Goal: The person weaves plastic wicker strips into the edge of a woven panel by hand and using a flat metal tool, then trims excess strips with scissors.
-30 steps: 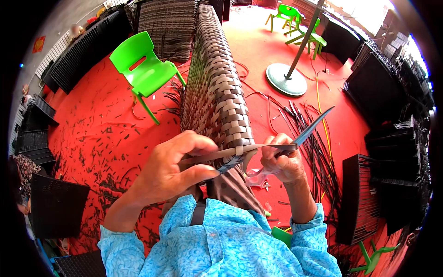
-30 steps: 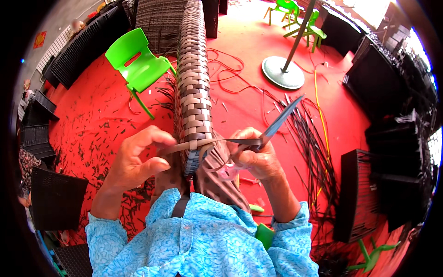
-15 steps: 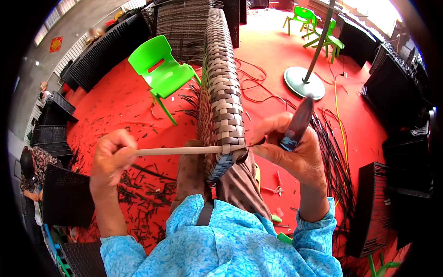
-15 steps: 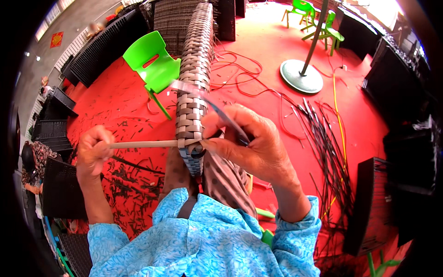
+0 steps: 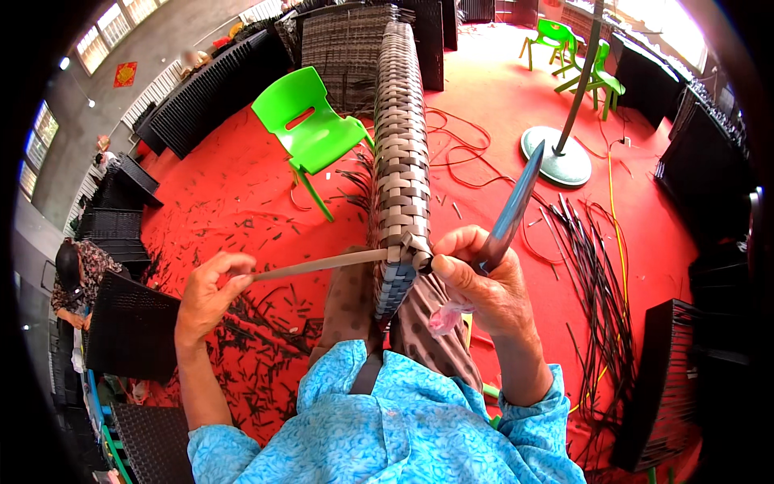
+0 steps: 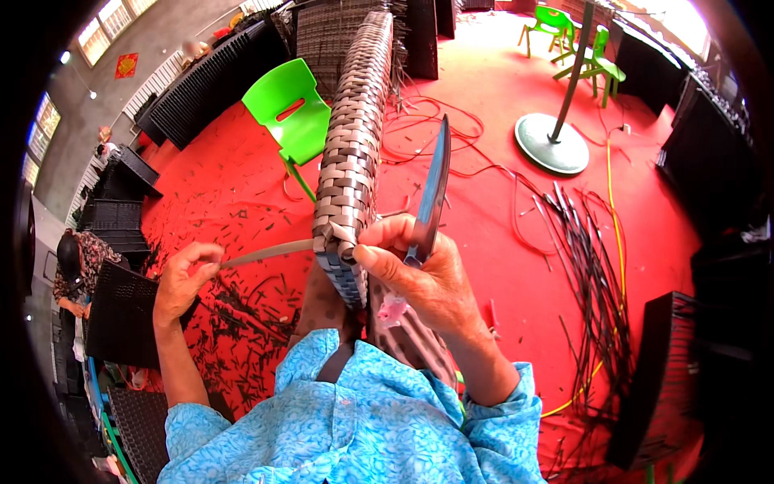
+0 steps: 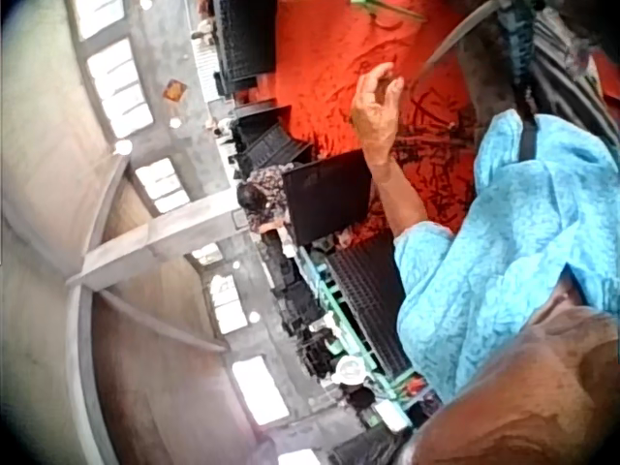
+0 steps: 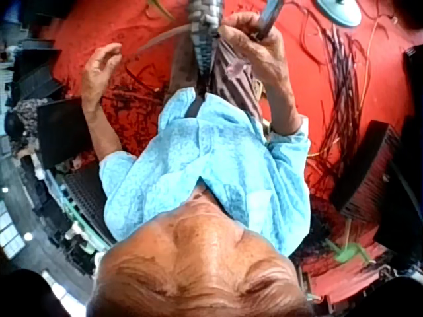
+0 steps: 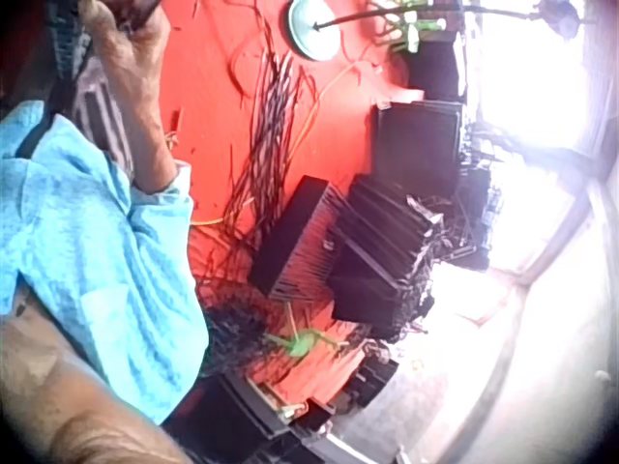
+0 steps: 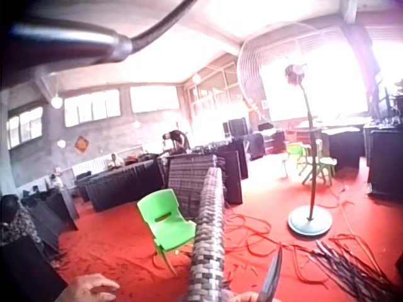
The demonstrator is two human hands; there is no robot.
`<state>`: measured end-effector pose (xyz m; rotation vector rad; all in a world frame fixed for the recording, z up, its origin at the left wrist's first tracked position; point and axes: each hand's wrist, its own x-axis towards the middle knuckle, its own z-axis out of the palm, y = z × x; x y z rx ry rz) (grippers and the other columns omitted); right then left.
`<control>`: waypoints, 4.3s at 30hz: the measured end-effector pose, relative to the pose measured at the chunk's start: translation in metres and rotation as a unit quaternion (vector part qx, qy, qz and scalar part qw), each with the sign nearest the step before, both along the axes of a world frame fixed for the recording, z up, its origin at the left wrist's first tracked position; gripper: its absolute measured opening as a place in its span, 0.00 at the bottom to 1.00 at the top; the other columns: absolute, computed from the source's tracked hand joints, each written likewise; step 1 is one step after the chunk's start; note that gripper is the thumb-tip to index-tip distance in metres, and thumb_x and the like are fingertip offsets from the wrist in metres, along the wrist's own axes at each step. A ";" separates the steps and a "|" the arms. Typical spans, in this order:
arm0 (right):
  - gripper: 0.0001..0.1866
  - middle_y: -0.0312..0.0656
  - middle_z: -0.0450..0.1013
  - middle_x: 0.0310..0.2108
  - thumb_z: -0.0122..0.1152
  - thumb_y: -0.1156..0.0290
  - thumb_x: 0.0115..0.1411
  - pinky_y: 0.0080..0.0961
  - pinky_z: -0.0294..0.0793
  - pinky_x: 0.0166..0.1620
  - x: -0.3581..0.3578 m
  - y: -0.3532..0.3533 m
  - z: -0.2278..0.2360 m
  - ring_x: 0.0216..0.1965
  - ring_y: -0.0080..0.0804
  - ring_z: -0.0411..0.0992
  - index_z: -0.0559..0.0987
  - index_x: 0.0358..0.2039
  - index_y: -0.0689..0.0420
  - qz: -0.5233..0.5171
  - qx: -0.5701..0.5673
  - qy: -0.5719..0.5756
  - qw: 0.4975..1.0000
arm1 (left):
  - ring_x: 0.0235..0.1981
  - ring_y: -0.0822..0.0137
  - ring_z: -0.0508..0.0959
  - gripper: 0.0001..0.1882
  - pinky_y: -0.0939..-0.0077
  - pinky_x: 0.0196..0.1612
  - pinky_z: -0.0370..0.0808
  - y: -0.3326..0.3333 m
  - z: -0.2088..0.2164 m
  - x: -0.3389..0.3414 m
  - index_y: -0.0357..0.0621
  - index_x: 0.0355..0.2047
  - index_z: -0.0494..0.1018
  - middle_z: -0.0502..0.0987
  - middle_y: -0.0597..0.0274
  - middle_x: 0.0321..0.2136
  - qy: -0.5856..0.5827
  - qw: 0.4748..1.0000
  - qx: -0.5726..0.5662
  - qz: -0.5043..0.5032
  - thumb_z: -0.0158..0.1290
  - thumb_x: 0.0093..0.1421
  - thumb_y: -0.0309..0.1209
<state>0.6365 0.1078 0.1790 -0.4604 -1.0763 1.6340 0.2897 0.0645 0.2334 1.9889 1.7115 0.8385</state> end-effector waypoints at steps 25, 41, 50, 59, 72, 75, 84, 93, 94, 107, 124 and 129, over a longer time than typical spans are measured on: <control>0.12 0.29 0.71 0.30 0.64 0.82 0.54 0.09 0.63 0.27 -0.003 -0.001 0.001 0.24 0.08 0.62 0.73 0.37 0.57 -0.076 0.128 0.051 0.988 | 0.38 0.73 0.72 0.13 0.82 0.40 0.67 0.056 0.050 0.176 0.39 0.36 0.77 0.73 0.66 0.34 -0.060 0.923 0.070 -0.373 0.62 0.52 0.31; 0.14 0.29 0.73 0.25 0.61 0.73 0.59 0.09 0.64 0.22 0.005 0.002 0.009 0.23 0.09 0.65 0.75 0.46 0.62 -0.056 0.054 -0.026 0.997 | 0.37 0.65 0.74 0.06 0.72 0.43 0.70 0.056 0.047 0.151 0.41 0.27 0.72 0.75 0.62 0.28 -0.341 0.889 -0.139 -0.273 0.57 0.56 0.28; 0.15 0.31 0.66 0.27 0.67 0.74 0.52 0.17 0.60 0.24 -0.016 0.011 -0.017 0.21 0.16 0.58 0.79 0.42 0.56 -0.125 0.253 -0.073 0.957 | 0.35 0.66 0.73 0.19 0.61 0.48 0.66 0.046 0.054 0.155 0.48 0.19 0.62 0.69 0.67 0.22 -0.241 0.890 -0.037 -0.385 0.66 0.44 0.32; 0.15 0.32 0.65 0.25 0.65 0.75 0.52 0.18 0.63 0.26 -0.024 0.007 -0.014 0.21 0.18 0.61 0.79 0.42 0.55 -0.167 0.218 -0.083 0.958 | 0.47 0.57 0.75 0.17 0.46 0.59 0.59 0.017 0.081 0.149 0.48 0.21 0.68 0.75 0.66 0.31 0.276 0.863 0.342 -0.248 0.68 0.37 0.28; 0.09 0.27 0.69 0.26 0.61 0.76 0.58 0.11 0.65 0.29 -0.021 0.009 -0.011 0.26 0.12 0.65 0.76 0.39 0.59 -0.090 0.145 -0.008 0.985 | 0.41 0.60 0.76 0.13 0.63 0.50 0.68 0.025 0.092 0.150 0.44 0.25 0.73 0.76 0.60 0.33 0.094 0.920 0.078 -0.372 0.67 0.41 0.28; 0.09 0.26 0.68 0.26 0.61 0.77 0.58 0.09 0.64 0.29 -0.018 0.006 -0.007 0.25 0.10 0.65 0.74 0.39 0.58 -0.031 0.069 0.072 0.995 | 0.36 0.62 0.75 0.13 0.67 0.42 0.69 0.024 0.096 0.161 0.44 0.24 0.71 0.75 0.61 0.31 0.185 0.901 0.170 -0.355 0.66 0.41 0.25; 0.09 0.25 0.66 0.25 0.63 0.75 0.57 0.09 0.64 0.28 -0.024 0.010 -0.015 0.25 0.10 0.64 0.75 0.39 0.58 0.017 0.066 0.141 0.988 | 0.34 0.64 0.74 0.13 0.72 0.35 0.67 0.055 0.059 0.174 0.45 0.30 0.70 0.73 0.61 0.31 0.230 0.812 0.501 -0.192 0.60 0.43 0.25; 0.15 0.25 0.63 0.26 0.64 0.76 0.56 0.09 0.63 0.29 -0.031 0.017 -0.027 0.25 0.10 0.63 0.74 0.44 0.58 -0.026 0.122 0.099 0.987 | 0.34 0.76 0.71 0.25 0.81 0.40 0.67 0.045 0.019 0.123 0.39 0.39 0.70 0.73 0.68 0.31 -0.108 0.966 -0.103 -0.212 0.58 0.56 0.50; 0.17 0.25 0.63 0.26 0.65 0.76 0.55 0.09 0.62 0.29 -0.035 0.017 -0.030 0.25 0.10 0.62 0.73 0.46 0.58 -0.045 0.142 0.093 0.984 | 0.34 0.76 0.71 0.23 0.81 0.39 0.68 0.045 0.014 0.124 0.40 0.35 0.71 0.73 0.68 0.28 -0.176 0.949 -0.135 -0.223 0.57 0.57 0.50; 0.28 0.24 0.59 0.25 0.67 0.78 0.52 0.07 0.53 0.24 -0.047 0.015 -0.048 0.22 0.09 0.55 0.69 0.54 0.57 -0.088 0.168 0.089 0.978 | 0.48 0.65 0.73 0.11 0.65 0.51 0.68 0.010 -0.116 0.067 0.41 0.33 0.73 0.76 0.55 0.39 -0.338 0.868 -0.342 -0.129 0.54 0.60 0.36; 0.25 0.31 0.62 0.35 0.66 0.81 0.51 0.10 0.58 0.28 -0.045 0.006 -0.056 0.23 0.13 0.56 0.74 0.51 0.54 -0.093 0.167 0.123 0.974 | 0.36 0.62 0.73 0.12 0.70 0.38 0.72 0.031 -0.001 0.163 0.44 0.34 0.78 0.73 0.58 0.36 0.076 0.912 0.352 -0.195 0.64 0.48 0.27; 0.24 0.34 0.64 0.34 0.66 0.82 0.49 0.13 0.64 0.30 -0.044 0.010 -0.055 0.30 0.18 0.63 0.77 0.49 0.54 -0.164 0.252 0.098 0.949 | 0.37 0.62 0.72 0.11 0.71 0.38 0.72 0.033 -0.001 0.168 0.45 0.33 0.78 0.73 0.60 0.35 0.049 0.920 0.333 -0.202 0.65 0.47 0.27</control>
